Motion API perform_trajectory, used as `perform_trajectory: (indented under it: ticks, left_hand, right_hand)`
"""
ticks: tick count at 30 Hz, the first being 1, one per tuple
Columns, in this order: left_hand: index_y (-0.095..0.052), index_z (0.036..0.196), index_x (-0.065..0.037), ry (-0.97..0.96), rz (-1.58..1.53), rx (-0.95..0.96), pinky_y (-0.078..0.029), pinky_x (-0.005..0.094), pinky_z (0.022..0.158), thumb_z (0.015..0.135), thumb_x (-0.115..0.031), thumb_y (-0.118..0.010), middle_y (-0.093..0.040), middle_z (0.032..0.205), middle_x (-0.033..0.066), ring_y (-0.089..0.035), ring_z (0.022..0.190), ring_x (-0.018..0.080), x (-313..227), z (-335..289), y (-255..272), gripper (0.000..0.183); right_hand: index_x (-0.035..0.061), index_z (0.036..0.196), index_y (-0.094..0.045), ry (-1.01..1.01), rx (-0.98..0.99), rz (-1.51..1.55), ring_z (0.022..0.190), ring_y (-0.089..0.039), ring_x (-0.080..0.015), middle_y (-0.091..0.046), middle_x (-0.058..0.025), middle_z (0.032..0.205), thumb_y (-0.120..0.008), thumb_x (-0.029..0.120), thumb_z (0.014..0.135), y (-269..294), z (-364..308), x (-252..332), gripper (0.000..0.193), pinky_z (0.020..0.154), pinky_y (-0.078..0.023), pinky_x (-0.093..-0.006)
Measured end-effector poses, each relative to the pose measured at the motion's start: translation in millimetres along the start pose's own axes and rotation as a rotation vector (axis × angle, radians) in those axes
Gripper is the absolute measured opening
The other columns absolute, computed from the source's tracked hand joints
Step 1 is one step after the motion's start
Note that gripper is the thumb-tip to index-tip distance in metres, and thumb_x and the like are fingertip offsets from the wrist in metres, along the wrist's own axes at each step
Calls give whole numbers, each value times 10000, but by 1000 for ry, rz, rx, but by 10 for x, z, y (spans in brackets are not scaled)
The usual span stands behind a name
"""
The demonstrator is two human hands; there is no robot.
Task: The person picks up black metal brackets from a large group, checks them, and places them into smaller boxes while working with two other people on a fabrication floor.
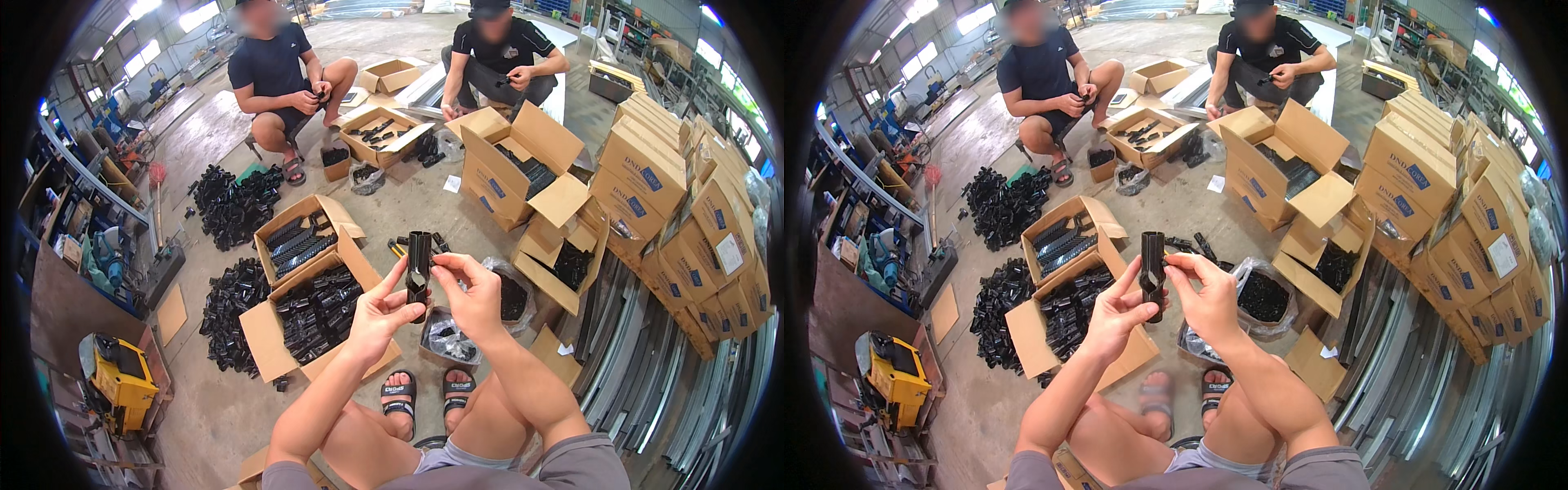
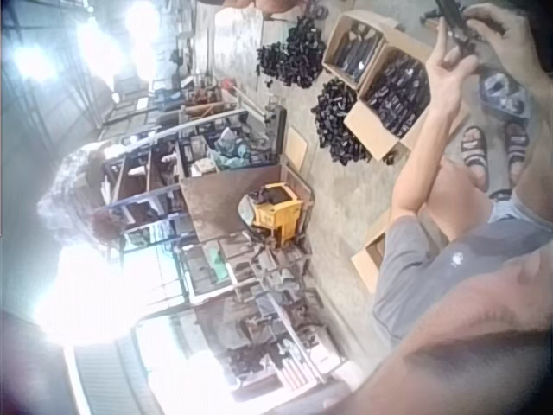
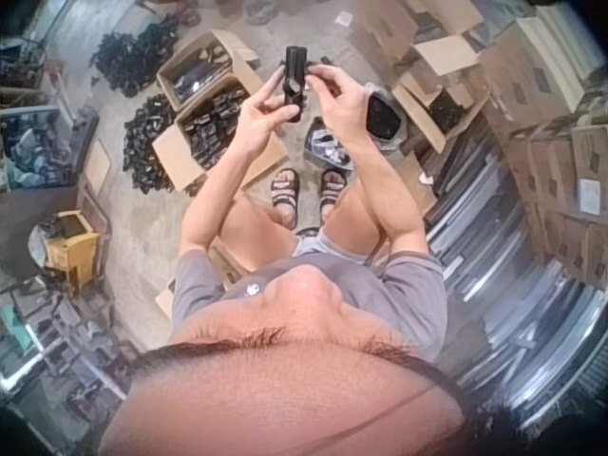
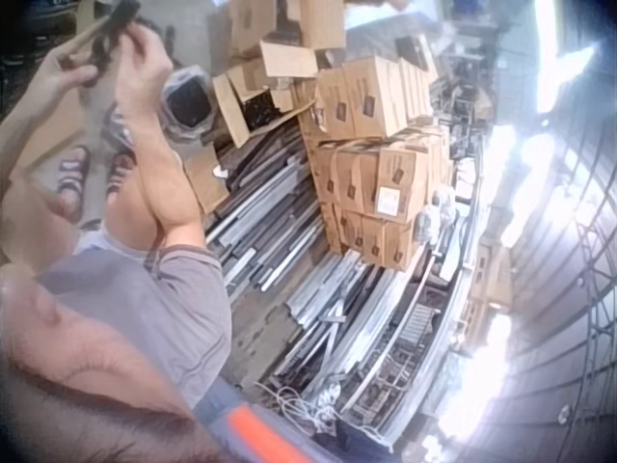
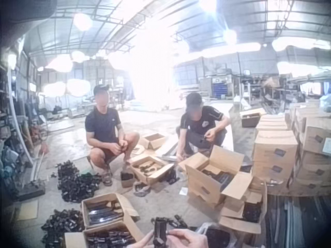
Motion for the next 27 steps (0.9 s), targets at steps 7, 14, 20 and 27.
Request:
perform_trajectory:
  ticks: [7, 14, 20, 27]
  left_hand:
    - [-305, 1576, -142, 22, -26, -2, -529, 365, 981, 853, 54, -721, -707, 1157, 156, -684, 1062, 201, -16, -12, -17, 857]
    - [-314, 1574, -154, 25, -7, 1, -527, 368, 984, 850, 55, -721, -707, 1159, 160, -689, 1055, 202, -8, -9, -11, 857]
    - [-315, 1574, -159, 19, 30, -2, -525, 359, 979, 849, 59, -719, -709, 1160, 163, -689, 1062, 203, 11, -3, -14, 858]
    - [-311, 1576, -146, 26, 102, 15, -522, 330, 945, 853, 65, -714, -711, 1162, 161, -688, 1047, 188, 9, -4, -48, 855]
  right_hand:
    - [-22, 1040, -723, 67, -15, 11, 843, -727, -172, -750, -126, 974, -743, 25, 869, 8, 0, 33, 179, 768, -565, -290]
    - [-26, 1029, -724, -50, -15, 90, 829, -709, -131, -751, -114, 930, -748, 52, 881, 7, -8, -4, 168, 746, -552, -270]
    - [-31, 1004, -670, -45, 20, 2, 775, -683, -127, -731, -110, 886, -699, 129, 943, 10, 10, 1, 174, 697, -534, -286]
    - [-18, 938, -593, 41, 108, -210, 679, -659, -279, -638, -155, 782, -593, 199, 1008, 59, 33, 36, 228, 643, -513, -361]
Point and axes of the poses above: each hand's wrist, its own z-axis towards the middle knuckle, its own y-axis out of the back of the hand, x = y × z, the point moved 2 cm from there along z, towards the middle knuckle
